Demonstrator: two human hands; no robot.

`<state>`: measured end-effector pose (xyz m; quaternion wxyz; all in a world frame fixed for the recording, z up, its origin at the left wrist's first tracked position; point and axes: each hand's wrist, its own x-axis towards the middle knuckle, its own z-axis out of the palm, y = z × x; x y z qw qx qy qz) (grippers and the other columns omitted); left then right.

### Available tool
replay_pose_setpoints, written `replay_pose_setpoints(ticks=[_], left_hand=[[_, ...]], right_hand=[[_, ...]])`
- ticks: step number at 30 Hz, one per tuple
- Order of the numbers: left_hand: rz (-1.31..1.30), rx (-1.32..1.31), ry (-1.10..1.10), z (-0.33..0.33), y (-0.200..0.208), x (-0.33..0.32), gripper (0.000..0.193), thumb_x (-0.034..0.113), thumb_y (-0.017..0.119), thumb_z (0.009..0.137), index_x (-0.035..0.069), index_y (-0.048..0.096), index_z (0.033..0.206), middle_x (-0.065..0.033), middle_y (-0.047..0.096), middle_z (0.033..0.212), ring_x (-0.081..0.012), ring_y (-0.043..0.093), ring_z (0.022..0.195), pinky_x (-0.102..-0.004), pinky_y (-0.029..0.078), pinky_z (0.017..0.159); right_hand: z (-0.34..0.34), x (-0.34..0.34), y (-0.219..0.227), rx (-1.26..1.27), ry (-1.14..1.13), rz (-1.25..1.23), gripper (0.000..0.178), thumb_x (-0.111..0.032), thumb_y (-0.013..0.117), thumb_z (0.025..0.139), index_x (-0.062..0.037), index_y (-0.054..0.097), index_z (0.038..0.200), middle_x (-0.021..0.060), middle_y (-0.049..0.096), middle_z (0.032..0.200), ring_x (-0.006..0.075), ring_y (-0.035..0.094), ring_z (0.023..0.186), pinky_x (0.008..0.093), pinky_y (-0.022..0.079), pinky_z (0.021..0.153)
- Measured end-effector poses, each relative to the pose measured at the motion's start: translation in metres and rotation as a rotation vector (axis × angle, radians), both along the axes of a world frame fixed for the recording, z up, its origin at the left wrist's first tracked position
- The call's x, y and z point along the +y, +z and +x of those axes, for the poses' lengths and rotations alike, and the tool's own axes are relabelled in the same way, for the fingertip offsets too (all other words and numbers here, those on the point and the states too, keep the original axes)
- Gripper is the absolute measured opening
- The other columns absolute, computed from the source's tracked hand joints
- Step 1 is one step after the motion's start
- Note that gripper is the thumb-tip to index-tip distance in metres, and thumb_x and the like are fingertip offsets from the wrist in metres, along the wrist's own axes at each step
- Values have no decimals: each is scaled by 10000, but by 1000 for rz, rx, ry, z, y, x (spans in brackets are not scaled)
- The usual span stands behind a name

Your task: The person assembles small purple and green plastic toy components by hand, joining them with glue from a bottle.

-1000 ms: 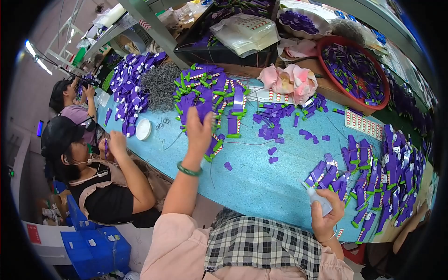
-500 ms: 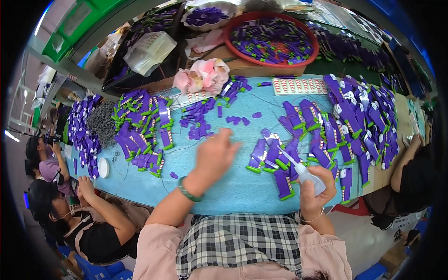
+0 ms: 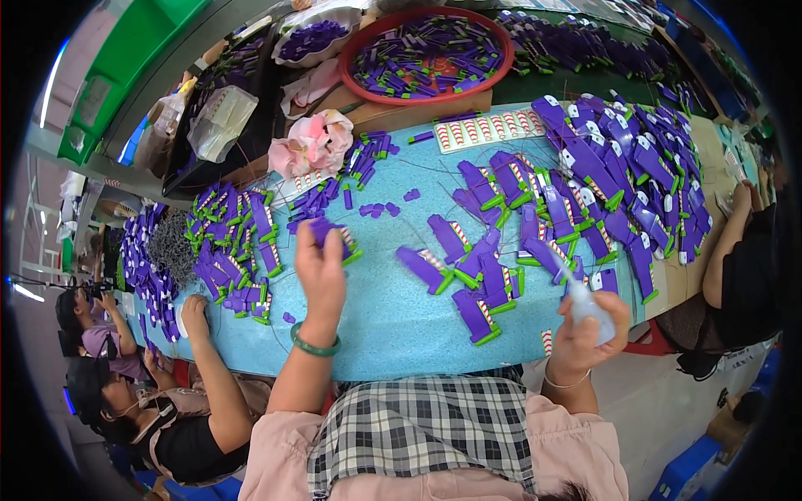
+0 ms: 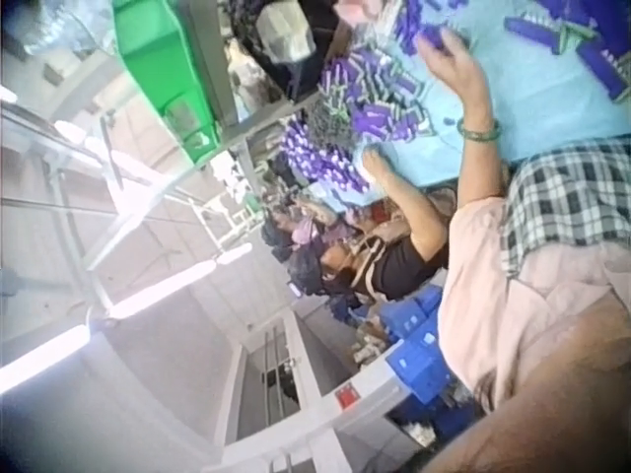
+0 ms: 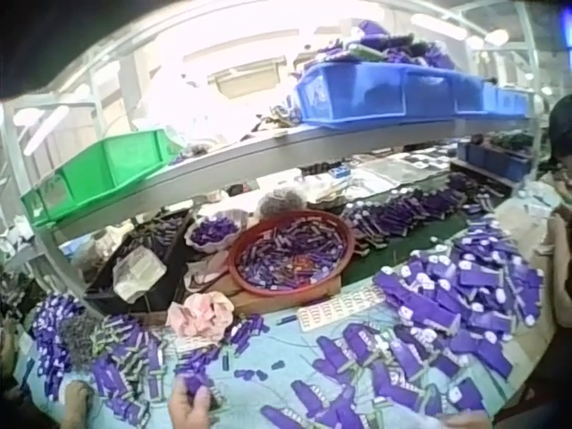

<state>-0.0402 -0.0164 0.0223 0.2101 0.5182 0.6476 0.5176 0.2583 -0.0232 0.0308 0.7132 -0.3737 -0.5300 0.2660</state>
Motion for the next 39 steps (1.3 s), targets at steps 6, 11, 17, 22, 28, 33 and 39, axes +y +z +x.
replay_pose_setpoints(ticks=[6, 11, 17, 22, 28, 33, 39], left_hand=[[-62, -22, -778, 91, 45, -18, 152, 71, 528, 829, -17, 487, 946, -157, 529, 1115, -222, 576, 651, -304, 493, 622], [-393, 465, -1014, 126, 14, -18, 218, 103, 573, 792, -31, 496, 946, -165, 469, 1209, -351, 551, 772, -404, 476, 685], [-270, 479, -1093, 55, 14, -31, 189, 110, 604, 758, 0, 543, 898, -104, 509, 1202, -315, 501, 958, -409, 415, 796], [-339, 527, -1037, -13, 27, -50, 127, 101, 632, 736, 25, 564, 812, -61, 534, 1224, -313, 474, 1059, -480, 320, 915], [-351, 521, -708, -44, 43, -77, 157, 101, 640, 731, 5, 549, 815, -115, 537, 1183, -350, 447, 1119, -458, 335, 939], [-160, 655, -273, -8, 19, -67, 214, 110, 661, 715, 3, 519, 833, -177, 474, 1198, -365, 443, 1109, -436, 372, 896], [-202, 591, -201, -4, -5, -54, 266, 86, 681, 688, 23, 528, 897, -146, 482, 1012, -321, 477, 937, -410, 384, 775]], right_hand=[[18, 2, 5, 172, -35, 90, 298, -225, 547, 846, 12, 477, 1012, 68, 449, 684, 139, 441, 491, 274, 400, 478], [8, -10, 13, 97, -31, 121, 283, -218, 525, 860, 17, 493, 1016, 27, 400, 604, 88, 379, 462, 259, 368, 459], [-4, -15, 12, 71, 72, 46, 312, -261, 572, 839, 3, 496, 987, 37, 436, 665, 93, 407, 467, 252, 383, 460], [-18, -17, 9, 36, 152, -29, 333, -293, 589, 834, -8, 497, 978, 40, 461, 679, 88, 410, 472, 240, 369, 450], [-28, -17, 3, 19, 295, -68, 313, -240, 604, 818, 11, 511, 980, 109, 543, 766, 151, 527, 576, 256, 456, 508], [-38, -23, 4, -79, 326, -117, 309, -216, 611, 814, 19, 518, 991, 122, 554, 829, 179, 556, 632, 304, 494, 575], [-36, -18, 4, -403, 363, 58, 343, -257, 626, 811, 14, 514, 989, 129, 552, 853, 173, 555, 621, 255, 456, 508]])
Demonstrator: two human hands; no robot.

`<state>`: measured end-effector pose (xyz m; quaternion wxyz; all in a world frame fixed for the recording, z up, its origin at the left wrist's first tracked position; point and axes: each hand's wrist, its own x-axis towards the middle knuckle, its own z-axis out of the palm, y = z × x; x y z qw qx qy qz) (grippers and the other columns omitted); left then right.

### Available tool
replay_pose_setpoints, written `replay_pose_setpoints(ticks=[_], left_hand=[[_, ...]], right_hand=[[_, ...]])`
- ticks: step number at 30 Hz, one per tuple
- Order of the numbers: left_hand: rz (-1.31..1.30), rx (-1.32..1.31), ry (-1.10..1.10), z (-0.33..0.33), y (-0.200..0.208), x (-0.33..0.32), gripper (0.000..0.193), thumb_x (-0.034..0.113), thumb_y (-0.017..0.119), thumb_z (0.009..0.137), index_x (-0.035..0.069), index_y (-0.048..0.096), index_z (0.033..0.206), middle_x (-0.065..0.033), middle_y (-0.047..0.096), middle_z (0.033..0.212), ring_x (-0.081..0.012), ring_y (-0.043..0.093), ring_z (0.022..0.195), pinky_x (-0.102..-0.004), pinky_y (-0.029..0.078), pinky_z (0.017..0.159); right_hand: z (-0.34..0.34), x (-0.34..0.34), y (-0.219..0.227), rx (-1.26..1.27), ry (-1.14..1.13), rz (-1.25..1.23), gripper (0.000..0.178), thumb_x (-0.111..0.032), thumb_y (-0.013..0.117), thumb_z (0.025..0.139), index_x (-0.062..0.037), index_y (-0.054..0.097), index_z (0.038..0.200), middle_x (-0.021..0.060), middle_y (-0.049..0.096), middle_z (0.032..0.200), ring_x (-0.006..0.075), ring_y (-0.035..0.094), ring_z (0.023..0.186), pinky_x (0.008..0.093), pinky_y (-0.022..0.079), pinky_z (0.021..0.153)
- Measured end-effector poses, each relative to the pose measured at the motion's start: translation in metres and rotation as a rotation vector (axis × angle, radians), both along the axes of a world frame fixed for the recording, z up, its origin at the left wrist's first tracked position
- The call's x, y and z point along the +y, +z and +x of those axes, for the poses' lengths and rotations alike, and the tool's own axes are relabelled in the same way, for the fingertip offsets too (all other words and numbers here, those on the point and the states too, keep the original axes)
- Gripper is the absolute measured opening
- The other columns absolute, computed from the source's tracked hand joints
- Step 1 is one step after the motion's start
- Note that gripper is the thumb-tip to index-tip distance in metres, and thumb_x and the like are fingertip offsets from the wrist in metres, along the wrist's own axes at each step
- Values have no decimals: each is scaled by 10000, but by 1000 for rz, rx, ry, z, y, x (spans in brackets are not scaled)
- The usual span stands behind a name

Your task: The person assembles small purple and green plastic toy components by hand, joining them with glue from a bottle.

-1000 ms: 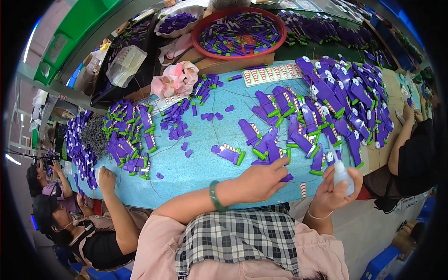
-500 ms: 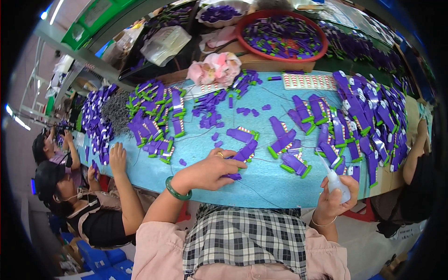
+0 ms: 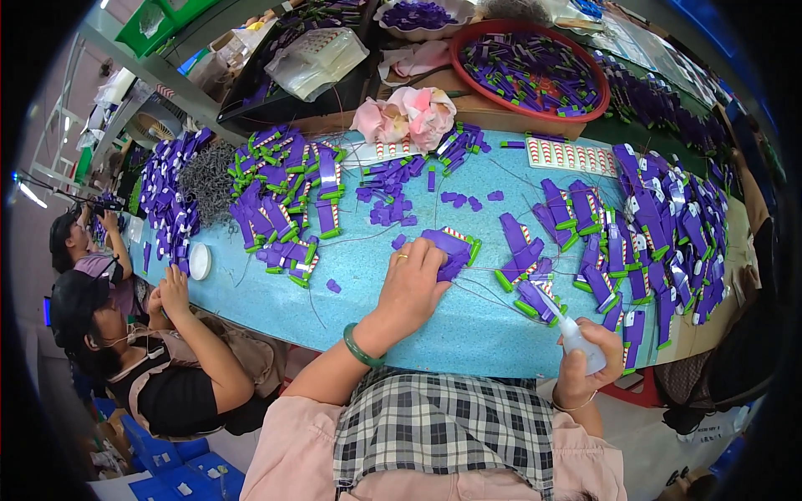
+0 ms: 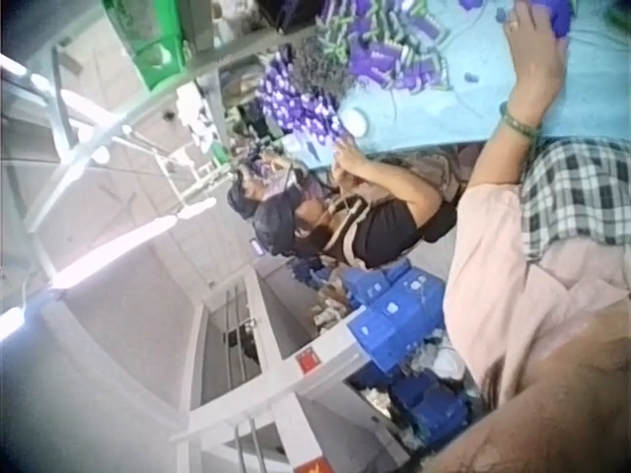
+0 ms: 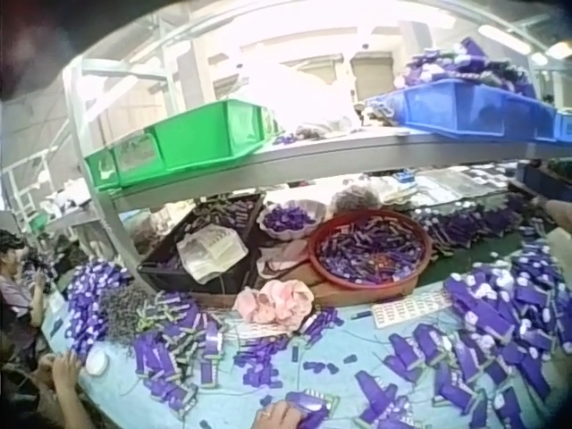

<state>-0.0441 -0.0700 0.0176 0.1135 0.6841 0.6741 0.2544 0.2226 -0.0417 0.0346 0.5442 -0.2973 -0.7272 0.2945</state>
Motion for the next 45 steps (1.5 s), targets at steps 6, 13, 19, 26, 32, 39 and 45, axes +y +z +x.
replay_pose_setpoints(ticks=[6, 13, 19, 26, 32, 39, 45], left_hand=[[-41, -156, -34, -5, 1, -18, 261, 67, 667, 708, 12, 519, 915, -129, 482, 855, -318, 497, 840, -410, 396, 727], [-48, 58, -153, -34, 14, -33, 263, 112, 678, 707, -19, 508, 858, -163, 488, 1092, -347, 481, 985, -422, 411, 812], [-195, 26, -77, -33, 16, -37, 313, 88, 693, 679, -31, 496, 891, -152, 482, 988, -339, 491, 891, -410, 414, 755], [-240, -181, -79, -35, 12, -55, 381, 22, 674, 682, -20, 431, 972, -158, 479, 884, -331, 502, 795, -386, 428, 677], [-112, -311, 121, -29, -1, -65, 349, 33, 633, 763, -18, 411, 1027, -167, 549, 969, -306, 572, 810, -322, 460, 682], [-293, -1467, 56, -17, 5, -36, 285, 109, 573, 867, 9, 449, 1103, -50, 573, 965, -111, 566, 824, -256, 466, 729], [-354, -1655, -119, -8, 2, -25, 250, 167, 512, 910, 37, 448, 1114, -50, 563, 1039, -119, 560, 886, -285, 491, 764]], right_hand=[[-7, 2, -4, -31, -11, 17, 331, -245, 611, 818, 20, 516, 994, 143, 559, 887, 187, 564, 632, 272, 479, 530], [-18, 7, -2, -38, 38, -50, 314, -226, 607, 812, 21, 523, 986, 135, 568, 881, 188, 572, 643, 273, 474, 540], [-49, 17, 23, -53, 212, 79, 268, -82, 635, 696, 18, 562, 934, 105, 585, 643, 234, 575, 525, 306, 460, 497], [-69, 18, 24, -73, 388, 51, 296, -43, 641, 662, 5, 562, 943, 106, 593, 634, 214, 564, 479, 301, 433, 446], [-82, 20, 21, -69, 494, 8, 298, -43, 650, 662, 6, 562, 943, 108, 596, 631, 212, 562, 471, 292, 418, 429], [-95, 16, 33, -179, 314, 64, 289, -27, 653, 653, 3, 575, 930, 110, 605, 637, 213, 567, 470, 290, 426, 432], [-99, 15, 34, -254, 218, -28, 253, -44, 657, 683, 4, 590, 922, 122, 630, 684, 193, 585, 491, 274, 434, 454]])
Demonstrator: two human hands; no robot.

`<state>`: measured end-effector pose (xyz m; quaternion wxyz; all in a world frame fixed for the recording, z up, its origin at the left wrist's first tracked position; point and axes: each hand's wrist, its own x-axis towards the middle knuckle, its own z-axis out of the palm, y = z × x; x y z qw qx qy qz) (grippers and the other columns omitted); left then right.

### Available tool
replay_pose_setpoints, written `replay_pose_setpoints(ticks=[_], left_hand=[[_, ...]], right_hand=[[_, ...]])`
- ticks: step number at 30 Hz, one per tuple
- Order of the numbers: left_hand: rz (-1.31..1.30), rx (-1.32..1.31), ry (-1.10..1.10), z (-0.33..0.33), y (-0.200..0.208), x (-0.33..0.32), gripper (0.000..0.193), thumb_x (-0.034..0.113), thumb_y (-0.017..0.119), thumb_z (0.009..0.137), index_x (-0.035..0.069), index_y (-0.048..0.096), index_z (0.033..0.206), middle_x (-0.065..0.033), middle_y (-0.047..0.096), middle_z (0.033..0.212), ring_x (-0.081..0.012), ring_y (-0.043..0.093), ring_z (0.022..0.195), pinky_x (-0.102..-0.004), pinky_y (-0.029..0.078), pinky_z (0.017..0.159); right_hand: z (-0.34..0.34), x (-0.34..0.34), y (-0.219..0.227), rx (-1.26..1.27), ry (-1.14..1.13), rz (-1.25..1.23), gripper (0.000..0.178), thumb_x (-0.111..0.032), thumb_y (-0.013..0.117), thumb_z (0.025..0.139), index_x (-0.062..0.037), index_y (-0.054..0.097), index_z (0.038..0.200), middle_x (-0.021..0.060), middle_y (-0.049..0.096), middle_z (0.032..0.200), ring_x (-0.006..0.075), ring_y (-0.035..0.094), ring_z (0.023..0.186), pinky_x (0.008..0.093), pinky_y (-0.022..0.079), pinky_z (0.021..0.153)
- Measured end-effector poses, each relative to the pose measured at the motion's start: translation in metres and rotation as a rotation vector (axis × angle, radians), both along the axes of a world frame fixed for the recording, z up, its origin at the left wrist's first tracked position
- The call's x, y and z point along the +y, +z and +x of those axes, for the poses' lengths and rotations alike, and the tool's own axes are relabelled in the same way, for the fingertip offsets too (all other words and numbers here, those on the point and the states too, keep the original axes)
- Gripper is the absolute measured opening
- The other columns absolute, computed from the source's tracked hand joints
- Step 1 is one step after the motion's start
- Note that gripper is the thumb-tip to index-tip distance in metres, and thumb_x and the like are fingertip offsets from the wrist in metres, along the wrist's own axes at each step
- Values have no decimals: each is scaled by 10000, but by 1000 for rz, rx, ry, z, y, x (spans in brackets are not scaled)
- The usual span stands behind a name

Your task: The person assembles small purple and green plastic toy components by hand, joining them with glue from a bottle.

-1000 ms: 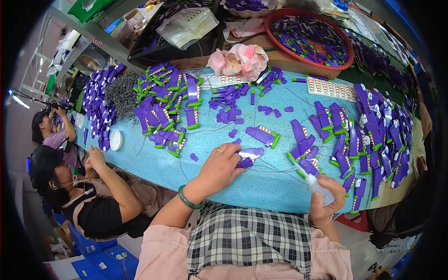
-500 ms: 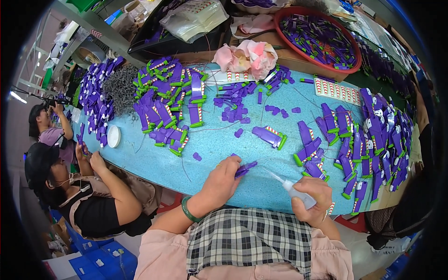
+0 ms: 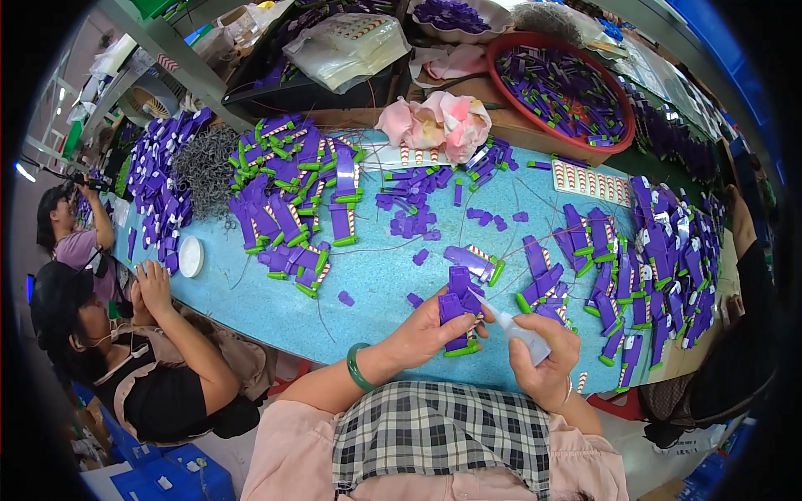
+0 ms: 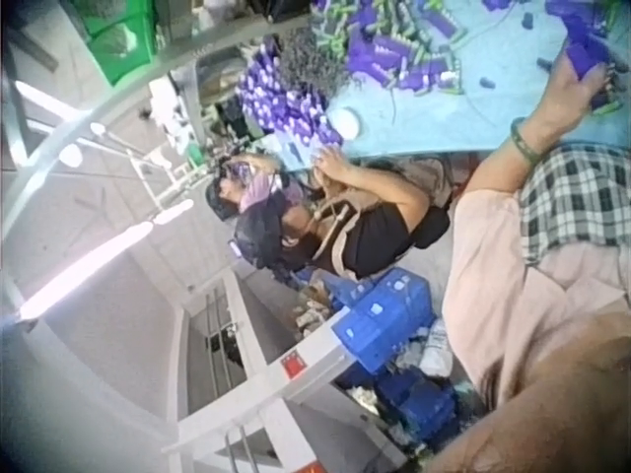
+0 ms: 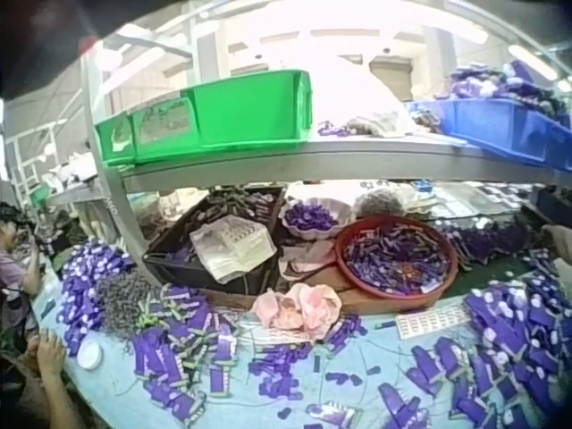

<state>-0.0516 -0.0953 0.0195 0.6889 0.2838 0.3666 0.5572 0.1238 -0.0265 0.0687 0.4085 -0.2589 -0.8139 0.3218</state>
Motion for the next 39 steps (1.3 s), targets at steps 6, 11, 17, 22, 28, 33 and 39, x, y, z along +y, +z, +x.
replay_pose_setpoints(ticks=[6, 11, 17, 22, 28, 33, 39], left_hand=[[-67, -59, -84, -4, -9, -1, 257, 165, 498, 916, 44, 426, 1131, -47, 544, 1033, -124, 553, 897, -299, 494, 773], [11, 3, -72, -6, -10, -1, 277, 165, 499, 915, 51, 408, 1152, -38, 534, 1032, -115, 546, 894, -289, 488, 776], [51, 41, -120, -8, -15, -5, 301, 154, 484, 919, 61, 377, 1184, -38, 518, 1038, -114, 532, 914, -291, 487, 781], [60, 160, -18, 3, -7, -5, 331, 124, 463, 920, 51, 323, 1211, -55, 499, 1053, -120, 518, 932, -297, 491, 790], [95, 299, 47, 8, -5, -1, 317, 112, 447, 922, 30, 310, 1197, -65, 492, 1000, -136, 521, 920, -299, 495, 792], [156, 466, 52, 8, -9, -1, 298, 121, 438, 927, 17, 320, 1180, -78, 503, 957, -130, 526, 876, -290, 493, 760], [124, 467, 58, 4, -8, -1, 298, 118, 450, 921, 21, 338, 1180, -76, 505, 959, -130, 524, 857, -299, 483, 763]], right_hand=[[-4, 2, -1, -16, -30, -4, 243, -48, 652, 695, 2, 595, 925, 112, 631, 684, 178, 583, 493, 265, 428, 453], [-6, 2, -3, -4, -28, -46, 237, -39, 654, 688, -1, 599, 916, 106, 629, 679, 176, 577, 485, 265, 423, 449], [-5, 0, -2, -42, -27, -25, 228, -34, 654, 684, -5, 602, 904, 101, 626, 675, 177, 577, 486, 266, 422, 450], [-3, -5, -1, -3, -57, -44, 212, -35, 647, 686, -1, 602, 891, 104, 628, 680, 179, 583, 496, 268, 428, 456], [-2, -7, -1, 25, -59, -93, 214, -72, 634, 684, -10, 608, 886, 106, 629, 721, 171, 593, 560, 268, 441, 514], [-5, -5, 0, 7, -38, -47, 227, -57, 653, 683, -3, 609, 899, 116, 640, 701, 181, 594, 509, 265, 438, 468], [-4, -6, -1, -19, -23, -39, 231, -51, 653, 674, -10, 612, 898, 112, 634, 681, 189, 591, 502, 269, 433, 468]])
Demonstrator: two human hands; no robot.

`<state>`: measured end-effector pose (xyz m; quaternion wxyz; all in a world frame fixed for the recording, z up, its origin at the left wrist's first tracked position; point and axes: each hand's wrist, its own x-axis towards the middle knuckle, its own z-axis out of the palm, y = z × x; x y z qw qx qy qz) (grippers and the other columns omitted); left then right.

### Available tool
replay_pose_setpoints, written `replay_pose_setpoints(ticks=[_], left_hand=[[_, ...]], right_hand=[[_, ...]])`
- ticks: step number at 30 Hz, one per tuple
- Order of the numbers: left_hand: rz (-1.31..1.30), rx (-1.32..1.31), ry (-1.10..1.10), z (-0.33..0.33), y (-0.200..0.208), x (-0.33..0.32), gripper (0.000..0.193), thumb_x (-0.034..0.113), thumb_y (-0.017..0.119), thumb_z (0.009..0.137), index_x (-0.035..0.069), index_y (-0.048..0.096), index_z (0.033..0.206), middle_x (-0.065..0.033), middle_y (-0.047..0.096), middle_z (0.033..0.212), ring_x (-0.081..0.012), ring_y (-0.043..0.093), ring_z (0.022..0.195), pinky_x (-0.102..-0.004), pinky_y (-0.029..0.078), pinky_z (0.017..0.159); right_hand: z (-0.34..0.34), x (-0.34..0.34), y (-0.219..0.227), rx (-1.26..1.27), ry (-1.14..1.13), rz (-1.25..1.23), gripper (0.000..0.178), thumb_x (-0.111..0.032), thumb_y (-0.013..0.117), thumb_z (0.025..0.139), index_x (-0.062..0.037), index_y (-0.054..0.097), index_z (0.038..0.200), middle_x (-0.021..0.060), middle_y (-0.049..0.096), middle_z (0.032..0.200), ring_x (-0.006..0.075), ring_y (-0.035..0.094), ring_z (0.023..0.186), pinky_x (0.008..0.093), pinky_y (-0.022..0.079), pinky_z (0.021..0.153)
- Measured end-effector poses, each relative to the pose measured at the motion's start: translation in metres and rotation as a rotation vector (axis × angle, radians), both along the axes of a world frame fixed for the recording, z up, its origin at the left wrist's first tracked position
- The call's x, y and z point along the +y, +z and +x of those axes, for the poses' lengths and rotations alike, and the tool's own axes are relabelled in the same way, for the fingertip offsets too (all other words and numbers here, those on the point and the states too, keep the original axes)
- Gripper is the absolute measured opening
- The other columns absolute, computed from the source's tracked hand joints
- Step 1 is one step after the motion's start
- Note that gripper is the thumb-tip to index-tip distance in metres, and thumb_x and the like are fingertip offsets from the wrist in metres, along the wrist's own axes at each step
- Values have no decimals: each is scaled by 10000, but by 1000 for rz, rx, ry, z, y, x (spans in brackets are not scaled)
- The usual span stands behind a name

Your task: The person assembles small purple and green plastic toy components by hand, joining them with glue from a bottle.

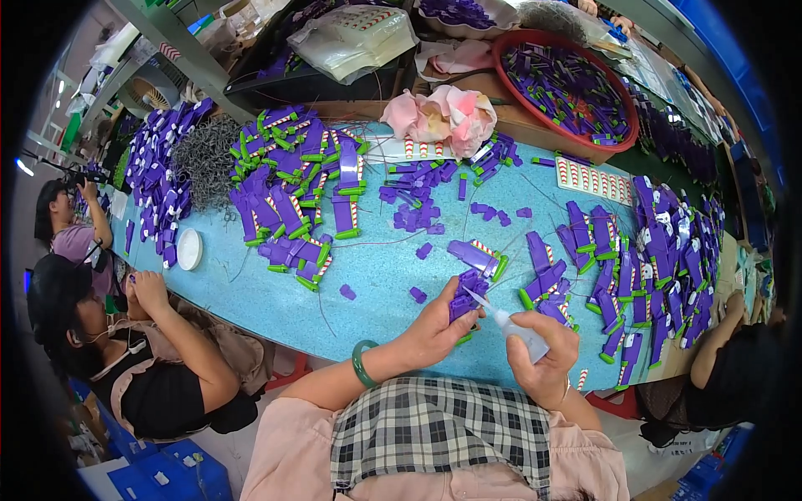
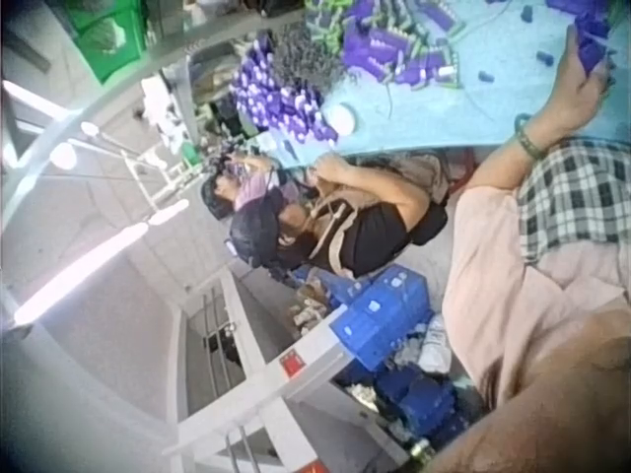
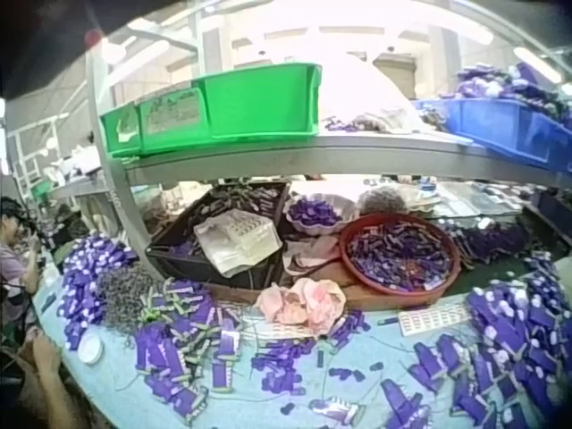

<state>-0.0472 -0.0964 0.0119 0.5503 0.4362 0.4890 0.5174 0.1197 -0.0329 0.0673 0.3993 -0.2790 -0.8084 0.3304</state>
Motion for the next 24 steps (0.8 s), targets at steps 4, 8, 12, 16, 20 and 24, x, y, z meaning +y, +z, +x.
replay_pose_setpoints(ticks=[4, 8, 12, 16, 20, 24], left_hand=[[23, -471, -43, -3, 0, 2, 330, 122, 481, 907, 35, 371, 1206, -73, 503, 1058, -151, 538, 945, -321, 487, 792], [50, -749, -3, -7, -2, 2, 350, 124, 492, 905, 43, 391, 1230, -76, 491, 1137, -168, 536, 1025, -348, 493, 808], [74, -707, 4, -7, -2, 1, 339, 116, 490, 905, 44, 400, 1224, -76, 485, 1153, -168, 537, 1020, -341, 489, 813], [47, -647, 0, -6, -2, 0, 370, 128, 512, 893, 45, 372, 1226, -105, 495, 1115, -183, 527, 982, -347, 472, 827], [33, -585, 17, -5, -1, -1, 362, 108, 502, 895, 46, 371, 1227, -98, 489, 1124, -176, 519, 998, -335, 453, 847], [83, -486, 100, 2, -1, -2, 360, 95, 480, 902, 51, 355, 1237, -98, 476, 1148, -180, 511, 1019, -337, 448, 854]], right_hand=[[7, -3, -2, 73, -17, -53, 220, -48, 647, 676, -4, 613, 889, 115, 633, 681, 188, 594, 510, 268, 436, 474], [8, -4, -3, 48, -74, -148, 193, -56, 608, 687, -2, 609, 873, 92, 620, 697, 145, 580, 551, 252, 431, 499], [3, -3, -2, 39, -76, -147, 182, -60, 617, 684, -10, 616, 860, 92, 621, 703, 148, 577, 549, 260, 428, 502], [3, 1, -1, 35, -45, -46, 209, -63, 640, 698, 9, 608, 892, 118, 635, 706, 181, 603, 540, 265, 444, 489], [4, 1, 0, -7, -25, -55, 210, -62, 643, 699, 9, 607, 893, 115, 635, 715, 187, 605, 549, 267, 446, 492], [5, -3, -4, 52, -60, -118, 187, -72, 610, 714, -5, 603, 889, 87, 614, 680, 143, 575, 522, 251, 428, 485]])
